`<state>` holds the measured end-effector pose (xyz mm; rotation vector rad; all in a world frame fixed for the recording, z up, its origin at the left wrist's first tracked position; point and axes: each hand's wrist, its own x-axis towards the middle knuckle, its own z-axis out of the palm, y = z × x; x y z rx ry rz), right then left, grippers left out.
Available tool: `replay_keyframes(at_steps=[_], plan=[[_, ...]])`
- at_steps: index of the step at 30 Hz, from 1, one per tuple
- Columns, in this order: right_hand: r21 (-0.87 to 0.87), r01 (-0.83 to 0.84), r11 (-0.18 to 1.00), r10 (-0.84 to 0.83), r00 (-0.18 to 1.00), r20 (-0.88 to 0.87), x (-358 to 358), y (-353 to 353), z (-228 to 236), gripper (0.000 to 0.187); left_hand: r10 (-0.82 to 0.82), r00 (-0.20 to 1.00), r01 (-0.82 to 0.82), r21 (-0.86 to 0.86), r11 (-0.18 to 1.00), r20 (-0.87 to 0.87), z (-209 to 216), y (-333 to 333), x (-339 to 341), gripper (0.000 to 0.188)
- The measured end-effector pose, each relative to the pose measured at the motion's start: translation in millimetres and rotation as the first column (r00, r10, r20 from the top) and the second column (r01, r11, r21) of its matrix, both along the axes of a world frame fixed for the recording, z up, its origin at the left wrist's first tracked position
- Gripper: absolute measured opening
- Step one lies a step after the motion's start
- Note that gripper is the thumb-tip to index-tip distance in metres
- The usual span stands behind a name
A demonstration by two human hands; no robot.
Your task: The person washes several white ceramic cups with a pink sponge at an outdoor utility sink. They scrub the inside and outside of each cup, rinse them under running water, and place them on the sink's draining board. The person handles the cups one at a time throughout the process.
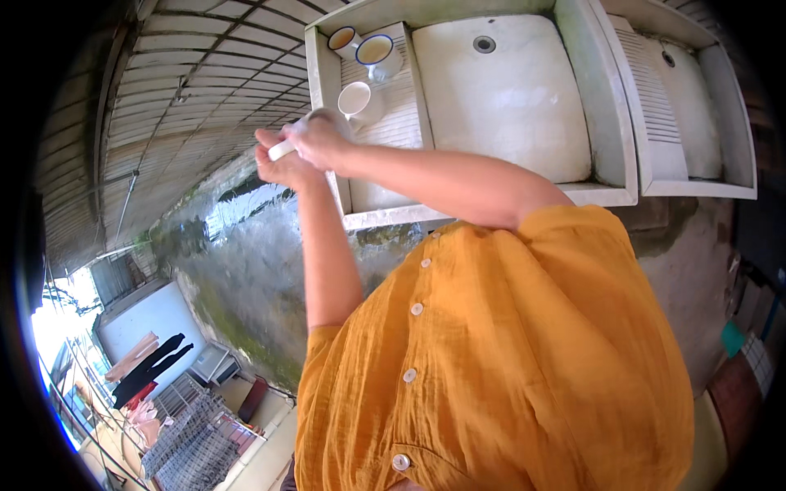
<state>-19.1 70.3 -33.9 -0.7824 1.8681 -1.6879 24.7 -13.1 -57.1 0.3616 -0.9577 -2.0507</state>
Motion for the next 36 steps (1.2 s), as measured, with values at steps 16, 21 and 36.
replay_keyframes(at_steps=[16,21,36], plan=[[0.076,-0.287,0.955,0.218,0.503,-0.837,-3,35,0,0.018,0.0,0.7,0.226,-0.221,0.949,0.714,61,-19,-1,0.031],[0.088,-0.632,0.77,-0.194,-0.362,-0.912,-68,15,19,0.031,-0.397,0.459,0.485,0.149,0.861,0.795,73,-31,-7,0.028],[-0.151,0.187,0.971,-0.18,0.982,0.057,4,-11,22,0.009,0.39,0.829,-0.21,-0.422,0.882,0.401,25,-2,-4,0.023]])
